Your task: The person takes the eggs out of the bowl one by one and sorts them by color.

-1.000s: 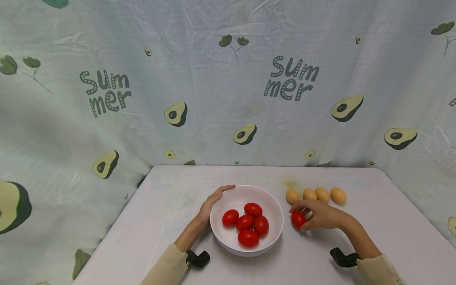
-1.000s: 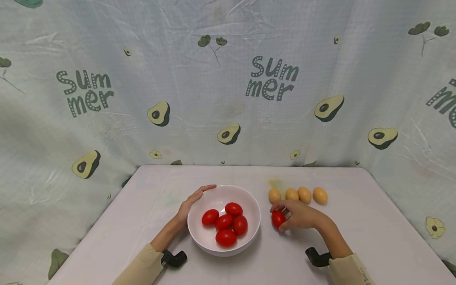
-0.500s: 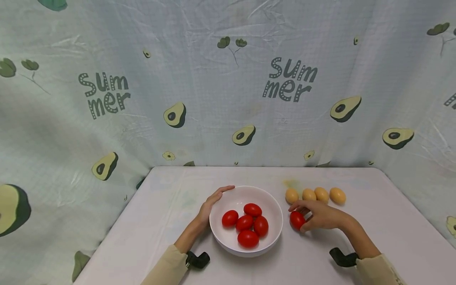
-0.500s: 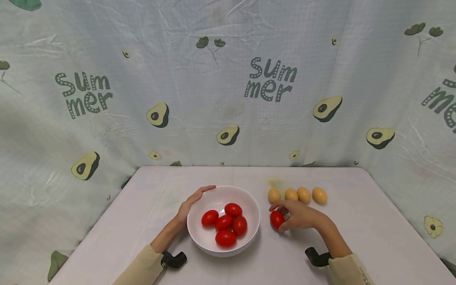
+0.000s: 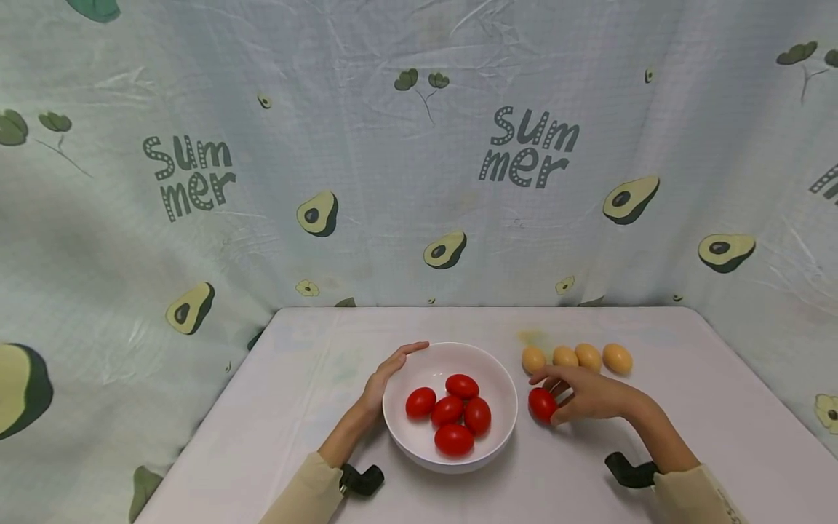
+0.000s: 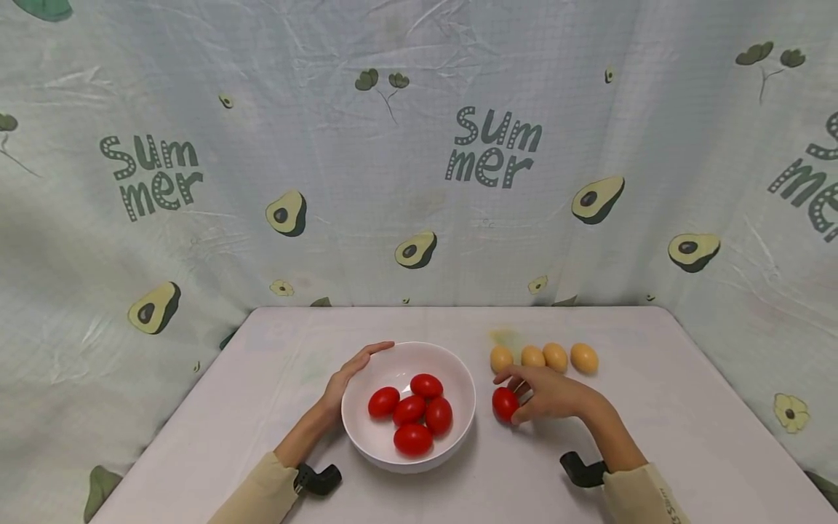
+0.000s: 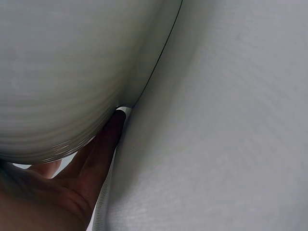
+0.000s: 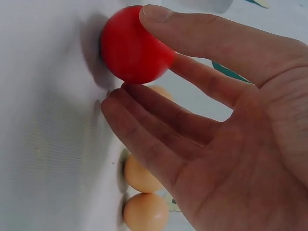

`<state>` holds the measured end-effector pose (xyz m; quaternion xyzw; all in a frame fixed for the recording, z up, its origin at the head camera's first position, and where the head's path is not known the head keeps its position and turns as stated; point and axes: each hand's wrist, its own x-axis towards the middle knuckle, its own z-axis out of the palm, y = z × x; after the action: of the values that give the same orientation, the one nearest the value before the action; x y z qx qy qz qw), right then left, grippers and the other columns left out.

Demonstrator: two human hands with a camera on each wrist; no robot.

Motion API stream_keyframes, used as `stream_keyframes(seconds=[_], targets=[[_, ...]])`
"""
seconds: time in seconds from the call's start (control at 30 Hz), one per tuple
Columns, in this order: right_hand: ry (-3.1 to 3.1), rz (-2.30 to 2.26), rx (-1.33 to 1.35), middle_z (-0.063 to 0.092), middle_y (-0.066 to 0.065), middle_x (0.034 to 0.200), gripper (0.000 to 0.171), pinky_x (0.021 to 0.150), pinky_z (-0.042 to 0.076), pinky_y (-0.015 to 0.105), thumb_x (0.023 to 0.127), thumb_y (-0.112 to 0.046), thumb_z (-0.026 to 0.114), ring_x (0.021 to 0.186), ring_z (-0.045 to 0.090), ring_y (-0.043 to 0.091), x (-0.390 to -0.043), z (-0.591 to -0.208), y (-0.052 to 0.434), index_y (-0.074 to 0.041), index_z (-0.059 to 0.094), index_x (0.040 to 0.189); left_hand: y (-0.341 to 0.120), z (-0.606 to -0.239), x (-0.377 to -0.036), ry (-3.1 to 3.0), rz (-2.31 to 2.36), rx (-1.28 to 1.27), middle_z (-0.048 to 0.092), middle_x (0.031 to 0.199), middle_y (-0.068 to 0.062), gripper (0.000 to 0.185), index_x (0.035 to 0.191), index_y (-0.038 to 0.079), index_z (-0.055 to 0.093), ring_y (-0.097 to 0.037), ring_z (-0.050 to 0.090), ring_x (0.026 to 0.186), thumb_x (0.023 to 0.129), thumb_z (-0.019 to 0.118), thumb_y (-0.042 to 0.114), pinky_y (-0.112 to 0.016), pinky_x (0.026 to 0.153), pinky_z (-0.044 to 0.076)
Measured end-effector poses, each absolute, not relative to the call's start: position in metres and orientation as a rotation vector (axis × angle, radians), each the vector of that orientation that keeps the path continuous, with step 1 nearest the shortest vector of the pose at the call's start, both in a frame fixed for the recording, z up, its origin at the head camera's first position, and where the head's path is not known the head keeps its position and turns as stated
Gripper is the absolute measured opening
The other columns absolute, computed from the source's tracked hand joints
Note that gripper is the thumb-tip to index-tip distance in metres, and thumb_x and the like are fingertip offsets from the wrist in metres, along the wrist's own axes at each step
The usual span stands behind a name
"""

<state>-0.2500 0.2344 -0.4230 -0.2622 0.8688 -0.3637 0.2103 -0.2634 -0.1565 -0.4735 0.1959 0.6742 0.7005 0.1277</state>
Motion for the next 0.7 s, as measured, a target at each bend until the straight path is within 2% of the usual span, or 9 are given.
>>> stream_keyframes(seconds=[0.27,0.43,0.7], targets=[[2.452,-1.011,-0.775,0.066,0.017,0.129,0.059,0.093,0.061,0.041,0.086,-0.013,0.079,0.117,0.064,0.035,-0.248,-0.414,0.240,0.002,0.057,0.137,-0.157,-0.474,-0.265,1.963,2.037,0.590,0.037,0.165,-0.017,0.056,0.159,0.009,0.036,-0.033,0.048,0.143,0.112,0.017,0.031,-0.020,0.108,0.048],[2.496,-0.997,-0.778,0.064,0.020,0.131,0.055,0.093,0.061,0.041,0.087,-0.014,0.078,0.117,0.064,0.036,-0.245,-0.404,0.242,0.001,0.058,0.136,-0.157,-0.474,-0.265,1.969,2.029,0.594,0.036,0.165,-0.016,0.056,0.159,0.009,0.036,-0.032,0.048,0.143,0.111,0.017,0.031,-0.021,0.108,0.048],[2.551,-1.009,-0.774,0.065,0.019,0.128,0.049,0.091,0.061,0.038,0.089,-0.015,0.078,0.118,0.064,0.038,-0.243,-0.395,0.242,-0.003,0.060,0.133,-0.157,-0.474,-0.265,1.969,2.029,0.601,0.035,0.166,-0.017,0.055,0.159,0.006,0.036,-0.028,0.049,0.142,0.112,0.017,0.028,-0.020,0.109,0.047]])
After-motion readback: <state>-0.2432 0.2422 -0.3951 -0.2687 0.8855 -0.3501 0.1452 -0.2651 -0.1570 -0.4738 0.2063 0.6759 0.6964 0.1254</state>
